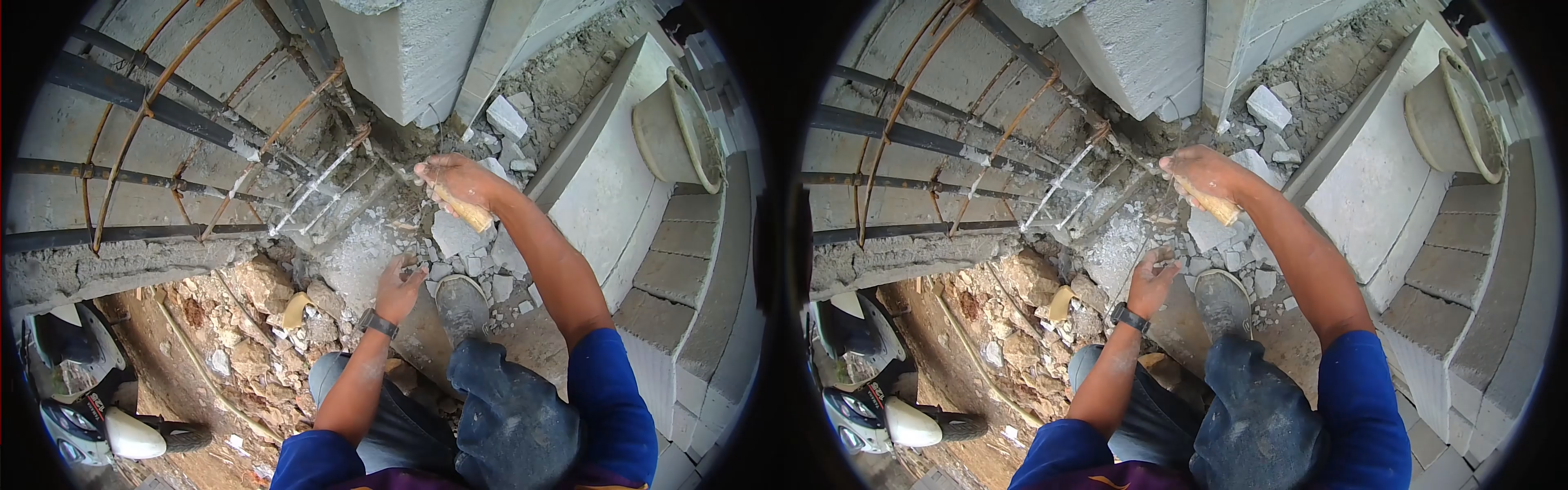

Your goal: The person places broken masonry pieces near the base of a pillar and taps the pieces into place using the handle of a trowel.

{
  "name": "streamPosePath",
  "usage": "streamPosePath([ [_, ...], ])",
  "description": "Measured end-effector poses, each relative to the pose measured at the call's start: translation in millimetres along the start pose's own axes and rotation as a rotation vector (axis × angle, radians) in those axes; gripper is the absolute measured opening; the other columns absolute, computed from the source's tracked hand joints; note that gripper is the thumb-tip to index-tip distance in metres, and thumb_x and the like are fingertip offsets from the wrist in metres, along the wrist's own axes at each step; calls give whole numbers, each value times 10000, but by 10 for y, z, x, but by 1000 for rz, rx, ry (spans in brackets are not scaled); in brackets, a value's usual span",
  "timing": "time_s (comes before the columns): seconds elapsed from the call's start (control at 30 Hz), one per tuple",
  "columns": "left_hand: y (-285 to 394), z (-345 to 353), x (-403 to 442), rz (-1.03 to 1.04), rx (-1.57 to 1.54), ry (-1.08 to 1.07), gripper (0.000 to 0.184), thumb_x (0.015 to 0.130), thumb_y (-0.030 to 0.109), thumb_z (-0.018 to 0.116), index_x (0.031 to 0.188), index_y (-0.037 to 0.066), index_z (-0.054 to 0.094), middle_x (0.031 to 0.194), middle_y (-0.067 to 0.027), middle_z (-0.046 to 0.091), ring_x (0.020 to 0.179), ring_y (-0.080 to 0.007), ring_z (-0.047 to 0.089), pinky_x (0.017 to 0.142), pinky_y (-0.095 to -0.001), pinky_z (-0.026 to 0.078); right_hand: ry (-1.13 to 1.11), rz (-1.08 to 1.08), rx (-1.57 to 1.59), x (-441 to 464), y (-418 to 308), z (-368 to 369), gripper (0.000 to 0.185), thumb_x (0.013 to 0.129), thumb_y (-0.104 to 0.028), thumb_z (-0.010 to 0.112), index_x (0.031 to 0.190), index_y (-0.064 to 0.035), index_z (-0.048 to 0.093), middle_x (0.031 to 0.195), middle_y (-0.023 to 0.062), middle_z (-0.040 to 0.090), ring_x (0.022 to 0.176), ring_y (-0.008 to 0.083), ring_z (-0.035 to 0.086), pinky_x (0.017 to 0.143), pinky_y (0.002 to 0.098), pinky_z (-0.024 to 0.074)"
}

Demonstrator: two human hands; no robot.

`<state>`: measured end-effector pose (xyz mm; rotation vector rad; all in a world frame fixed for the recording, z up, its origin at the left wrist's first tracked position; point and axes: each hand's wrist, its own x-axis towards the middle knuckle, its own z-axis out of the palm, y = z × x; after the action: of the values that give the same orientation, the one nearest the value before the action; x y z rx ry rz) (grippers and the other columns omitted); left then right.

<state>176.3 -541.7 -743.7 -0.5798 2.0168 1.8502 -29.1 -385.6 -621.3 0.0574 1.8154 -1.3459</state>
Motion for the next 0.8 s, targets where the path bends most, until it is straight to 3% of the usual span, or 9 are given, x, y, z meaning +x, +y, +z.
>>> streamPosePath([
  [0.07,-24,6,33,-12,3,6,443,935,177,754,1306,-15,604,1200,-78,674,950,-129,638,841,-295,529,19,-7,69,27,87,47,652,963,-544,687,1219,44,572,751,44,568,531,136,549,435,312,475],
  [0.17,98,-16,14,34,-79,15,442,938,176,754,1309,-12,604,1189,-77,674,972,-133,636,848,-293,527,25,-43,181,55,253,149,608,972,-535,678,1143,43,597,753,43,565,529,133,546,430,306,471],
  [0.27,123,-111,7,62,-18,39,500,941,236,739,1323,-47,583,1211,-158,680,1002,-210,679,866,-350,539,85,-75,209,35,318,276,456,1020,-480,633,979,-27,601,718,33,568,518,136,543,441,322,465],
  [0.37,-216,-177,107,150,-15,86,439,947,162,743,1324,-6,594,1201,-86,659,998,-148,642,858,-296,529,103,-56,239,23,338,353,455,1021,-477,632,983,-24,605,713,35,566,515,136,543,441,320,461],
  [0.47,120,-236,-30,20,-29,67,435,951,158,738,1322,-16,592,1206,-96,653,1014,-153,647,872,-297,531,115,-63,289,15,354,418,448,1026,-463,629,966,-20,596,704,42,566,513,138,549,441,321,456],
  [0.57,91,-222,-29,17,-64,71,430,951,159,739,1311,-24,592,1207,-98,653,1029,-158,649,869,-301,536,186,-91,202,-17,397,512,449,1030,-448,628,942,-11,577,694,47,566,507,142,552,445,325,452],
  [0.67,-92,-159,10,70,-95,83,486,934,224,740,1317,-35,590,1214,-149,681,989,-217,679,863,-348,531,253,-129,132,-102,393,585,424,1027,-443,641,943,-35,559,715,32,562,507,123,543,449,297,452],
  [0.8,72,-127,-59,38,-7,24,414,948,170,731,1284,-31,598,1174,-95,673,969,-142,665,850,-304,538,341,-165,49,-64,475,717,424,1034,-430,632,941,-26,545,708,37,562,512,118,556,458,301,457],
])
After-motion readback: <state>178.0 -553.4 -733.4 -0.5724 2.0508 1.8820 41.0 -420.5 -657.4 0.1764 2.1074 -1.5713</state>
